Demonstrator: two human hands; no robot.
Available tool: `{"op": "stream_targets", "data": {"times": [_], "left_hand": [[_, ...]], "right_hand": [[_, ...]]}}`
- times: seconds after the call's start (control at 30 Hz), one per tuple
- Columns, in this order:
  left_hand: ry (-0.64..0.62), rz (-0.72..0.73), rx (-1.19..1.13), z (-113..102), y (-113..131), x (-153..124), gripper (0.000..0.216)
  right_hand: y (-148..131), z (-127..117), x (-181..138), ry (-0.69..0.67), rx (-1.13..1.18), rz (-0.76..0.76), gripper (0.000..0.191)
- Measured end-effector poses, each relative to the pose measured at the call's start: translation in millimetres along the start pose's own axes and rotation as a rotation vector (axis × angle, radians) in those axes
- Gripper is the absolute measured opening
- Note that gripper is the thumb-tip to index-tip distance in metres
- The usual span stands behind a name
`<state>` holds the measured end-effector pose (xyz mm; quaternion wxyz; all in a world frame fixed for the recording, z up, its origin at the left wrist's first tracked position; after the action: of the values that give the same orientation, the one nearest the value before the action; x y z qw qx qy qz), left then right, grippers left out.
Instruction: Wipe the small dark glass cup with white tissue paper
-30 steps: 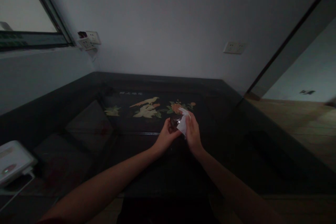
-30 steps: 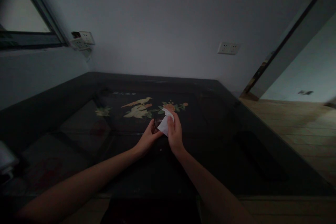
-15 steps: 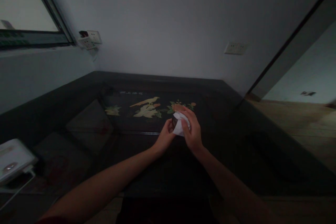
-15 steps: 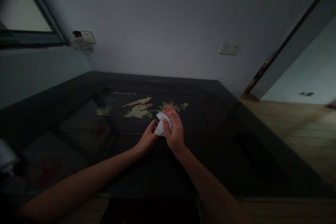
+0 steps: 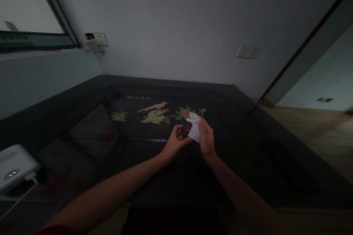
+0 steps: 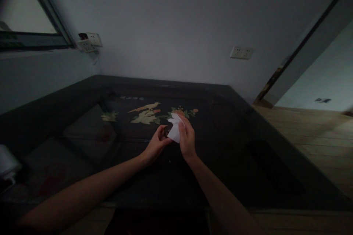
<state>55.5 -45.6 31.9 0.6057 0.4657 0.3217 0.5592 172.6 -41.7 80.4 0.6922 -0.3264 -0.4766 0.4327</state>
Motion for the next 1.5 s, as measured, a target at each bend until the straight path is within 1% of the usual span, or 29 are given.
{"op": "stream_targets", "data": {"times": [0.13,0.23,0.3,0.37,0.47,0.57,0.67,0.73,0.87,0.9,1.03,1.1,1.2,1.27,1.33,1.5], "left_hand": [[-0.018,0.033,0.038,4.0,9.3,-2.8,0.060],[-0.034,0.097,0.077,5.4,13.2,-2.6,0.069],[-0.031,0.133,0.107,4.9,13.8,-2.1,0.071],[-0.007,0.154,0.143,3.0,13.2,-1.3,0.072],[0.052,0.209,0.207,-1.1,14.4,0.2,0.071],[0.112,0.268,0.300,-5.1,17.3,1.6,0.068],[0.144,0.254,0.377,-7.9,17.2,3.1,0.066],[0.146,0.229,0.388,-8.4,16.2,3.0,0.066],[0.088,0.198,0.351,-3.9,14.8,-0.9,0.066],[0.063,0.193,0.340,-1.8,14.5,-2.3,0.065],[-0.036,0.177,0.304,6.3,13.6,-6.0,0.068],[-0.066,0.182,0.276,8.6,14.2,-5.9,0.072],[-0.067,0.201,0.246,8.7,16.5,-3.6,0.077],[-0.047,0.207,0.246,6.8,17.7,-1.6,0.078],[-0.008,0.215,0.264,3.6,18.9,0.1,0.076],[0.111,0.273,0.356,-5.0,22.7,1.3,0.074]], "right_hand": [[24.9,-5.1,2.5,0.143,0.246,0.231,0.029],[36.9,-1.3,1.1,0.177,0.410,0.369,0.034],[39.6,0.6,-1.1,0.184,0.437,0.403,0.035],[39.2,1.1,-4.4,0.190,0.411,0.385,0.037],[36.7,2.6,-11.4,0.179,0.322,0.316,0.036],[38.6,4.8,-19.6,0.180,0.252,0.308,0.037],[41.1,5.5,-22.8,0.184,0.230,0.310,0.039],[40.0,3.5,-20.8,0.191,0.200,0.289,0.039],[33.1,-5.7,-9.7,0.241,0.204,0.255,0.036],[31.9,-7.8,-6.4,0.250,0.237,0.273,0.037],[31.0,-7.8,4.6,0.169,0.350,0.420,0.042],[31.3,-9.6,6.8,0.183,0.382,0.431,0.041],[37.3,-10.7,3.8,0.232,0.392,0.424,0.036],[42.6,-9.1,-1.4,0.245,0.357,0.405,0.035],[45.4,-6.6,-7.6,0.246,0.306,0.352,0.035],[43.9,-0.2,-22.9,0.202,0.139,0.246,0.037]]}}
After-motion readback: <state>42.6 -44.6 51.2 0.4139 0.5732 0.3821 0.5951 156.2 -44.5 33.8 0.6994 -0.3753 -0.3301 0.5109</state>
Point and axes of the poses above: each hand's wrist, its own x-axis towards the middle knuckle, its own z-axis out of the palm, y = z × x, the point moved 6 cm from there along x, towards the middle knuckle, and after that the axes turned 4 degrees about x, right-handed, at the moved point
